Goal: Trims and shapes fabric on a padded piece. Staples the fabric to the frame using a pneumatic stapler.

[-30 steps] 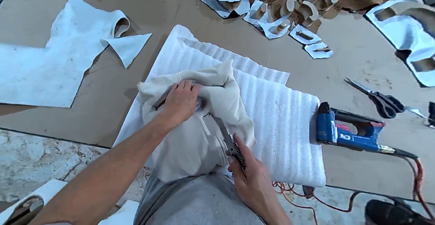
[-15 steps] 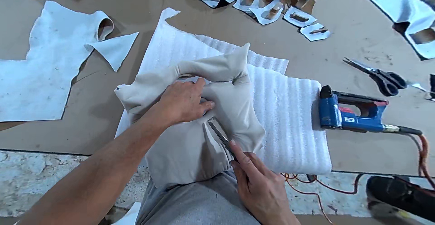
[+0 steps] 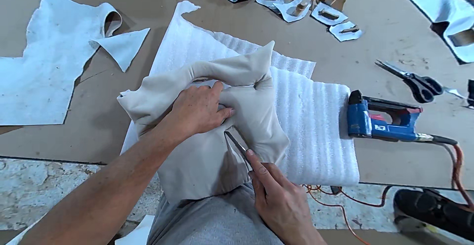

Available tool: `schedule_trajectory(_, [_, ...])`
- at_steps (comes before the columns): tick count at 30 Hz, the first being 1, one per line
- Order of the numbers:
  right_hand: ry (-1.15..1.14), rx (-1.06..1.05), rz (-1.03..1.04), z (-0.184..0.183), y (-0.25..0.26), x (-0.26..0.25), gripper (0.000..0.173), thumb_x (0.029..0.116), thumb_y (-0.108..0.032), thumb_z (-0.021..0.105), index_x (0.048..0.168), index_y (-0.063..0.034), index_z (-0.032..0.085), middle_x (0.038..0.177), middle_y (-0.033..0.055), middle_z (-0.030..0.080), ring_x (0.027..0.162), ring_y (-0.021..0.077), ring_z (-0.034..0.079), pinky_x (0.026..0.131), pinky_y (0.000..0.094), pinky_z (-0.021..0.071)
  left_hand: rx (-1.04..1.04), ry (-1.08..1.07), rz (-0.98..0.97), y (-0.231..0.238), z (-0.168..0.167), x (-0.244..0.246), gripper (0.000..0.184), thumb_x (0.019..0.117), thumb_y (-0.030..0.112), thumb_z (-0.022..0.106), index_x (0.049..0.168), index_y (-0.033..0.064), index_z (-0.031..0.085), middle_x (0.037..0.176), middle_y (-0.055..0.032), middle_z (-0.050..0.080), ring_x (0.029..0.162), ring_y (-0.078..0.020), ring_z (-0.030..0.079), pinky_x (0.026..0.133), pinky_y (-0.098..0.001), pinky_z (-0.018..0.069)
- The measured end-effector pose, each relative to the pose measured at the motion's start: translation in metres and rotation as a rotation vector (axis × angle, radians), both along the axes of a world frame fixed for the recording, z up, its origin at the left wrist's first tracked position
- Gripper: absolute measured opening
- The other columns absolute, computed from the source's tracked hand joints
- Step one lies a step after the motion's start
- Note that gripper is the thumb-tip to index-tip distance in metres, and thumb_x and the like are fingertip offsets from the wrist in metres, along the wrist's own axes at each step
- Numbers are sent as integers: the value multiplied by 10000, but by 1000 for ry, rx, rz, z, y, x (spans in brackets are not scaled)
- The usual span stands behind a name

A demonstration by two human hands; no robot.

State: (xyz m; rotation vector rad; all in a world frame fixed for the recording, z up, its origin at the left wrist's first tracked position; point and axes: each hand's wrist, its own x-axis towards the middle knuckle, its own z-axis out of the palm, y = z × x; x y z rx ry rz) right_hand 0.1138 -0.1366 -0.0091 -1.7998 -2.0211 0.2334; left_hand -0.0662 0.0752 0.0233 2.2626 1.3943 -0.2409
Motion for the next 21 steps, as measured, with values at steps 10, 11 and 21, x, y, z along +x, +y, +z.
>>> schedule_trajectory(10, [-96, -26, 20, 4, -3, -3, 396, 985, -154, 495, 1313, -158, 717, 768, 44, 648, 494, 168, 574, 373, 316, 412, 3, -8, 22, -7, -6, -2, 628, 935, 671, 583, 1208, 107, 608, 921, -129, 680, 878, -347, 682, 735, -558, 526])
schedule_trajectory(11, [-102, -27, 25, 4, -3, -2, 395, 986, -152, 495, 1312, -159, 716, 767, 45, 647, 495, 168, 574, 374, 316, 410, -1, -7, 19, -7, -7, -1, 628, 933, 675, 582, 1204, 109, 610, 916, -125, 680, 872, -342, 682, 730, -554, 527])
schedule_trajectory(21, [-80, -56, 34, 2, -2, -1, 405, 981, -159, 502, 1330, -169, 708, 746, 48, 626, 465, 174, 555, 360, 324, 409, -33, 7, 14, -7, -9, 4, 612, 939, 665, 581, 1205, 115, 606, 912, -120, 681, 889, -340, 680, 751, -556, 522])
